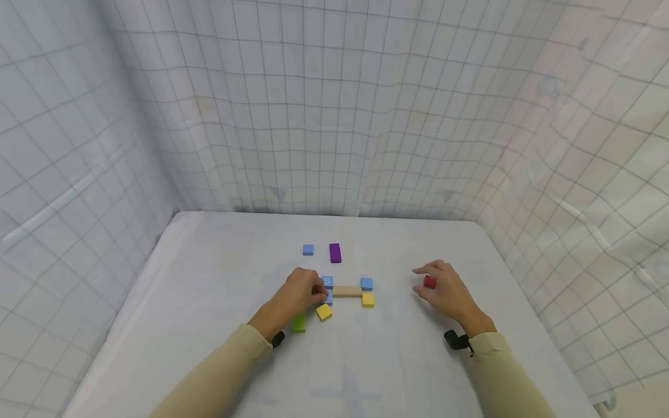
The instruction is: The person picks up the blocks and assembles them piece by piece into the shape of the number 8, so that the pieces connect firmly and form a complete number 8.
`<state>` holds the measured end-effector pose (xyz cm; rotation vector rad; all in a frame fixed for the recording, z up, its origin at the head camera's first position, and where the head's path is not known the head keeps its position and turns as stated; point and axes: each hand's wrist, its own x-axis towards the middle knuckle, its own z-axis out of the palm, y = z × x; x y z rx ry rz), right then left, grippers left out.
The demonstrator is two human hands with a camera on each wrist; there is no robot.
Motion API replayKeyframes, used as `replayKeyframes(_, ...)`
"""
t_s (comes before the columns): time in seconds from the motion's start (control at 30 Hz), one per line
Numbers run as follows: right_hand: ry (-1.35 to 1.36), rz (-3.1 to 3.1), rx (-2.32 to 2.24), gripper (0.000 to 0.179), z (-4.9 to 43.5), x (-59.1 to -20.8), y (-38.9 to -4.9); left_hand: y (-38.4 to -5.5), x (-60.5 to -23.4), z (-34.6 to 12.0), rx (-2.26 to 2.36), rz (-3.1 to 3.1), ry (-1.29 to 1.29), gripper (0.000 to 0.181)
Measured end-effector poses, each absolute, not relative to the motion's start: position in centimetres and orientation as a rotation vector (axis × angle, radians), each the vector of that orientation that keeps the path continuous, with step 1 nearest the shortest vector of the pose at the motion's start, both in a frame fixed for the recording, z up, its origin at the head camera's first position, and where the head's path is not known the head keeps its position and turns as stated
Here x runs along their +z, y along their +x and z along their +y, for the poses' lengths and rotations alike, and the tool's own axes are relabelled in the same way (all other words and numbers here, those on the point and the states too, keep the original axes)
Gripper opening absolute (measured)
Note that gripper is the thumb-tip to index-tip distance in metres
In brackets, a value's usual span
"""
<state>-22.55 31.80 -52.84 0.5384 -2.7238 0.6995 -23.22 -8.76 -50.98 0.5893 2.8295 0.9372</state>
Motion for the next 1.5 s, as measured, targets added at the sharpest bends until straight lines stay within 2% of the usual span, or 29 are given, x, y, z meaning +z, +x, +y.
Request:
replayKeyframes(0.37,0.409,-2.843,0.672,0.04,34.0,-53.4,-23.1,-23.6,-50.7,-8.6,0.905,2.824,0.588,0.005)
replayKeyframes(0.6,0.388,-2.878,0.656,0.035,34.1,-53.5,-23.1,-23.6,-50.8,-8.6,0.883,2.815,0.55,0.007)
replayKeyframes(1.1,0.405,-2.852,0.653,0.024,34.7,-53.7,-23.2,-23.7,-50.8,-8.7,0.903,2.826,0.614,0.009)
replayKeyframes(1.37,0.423,-2.818,0.668,0.024,34.5,-53.7,-23.3,-23.6,-50.8,-8.6,0.894,2.834,0.629,0.009)
replayKeyframes(1.5,0.436,-2.799,0.674,0.024,34.6,-53.9,-23.5,-24.5,-52.2,-8.9,0.9,2.835,0.692,0.008)
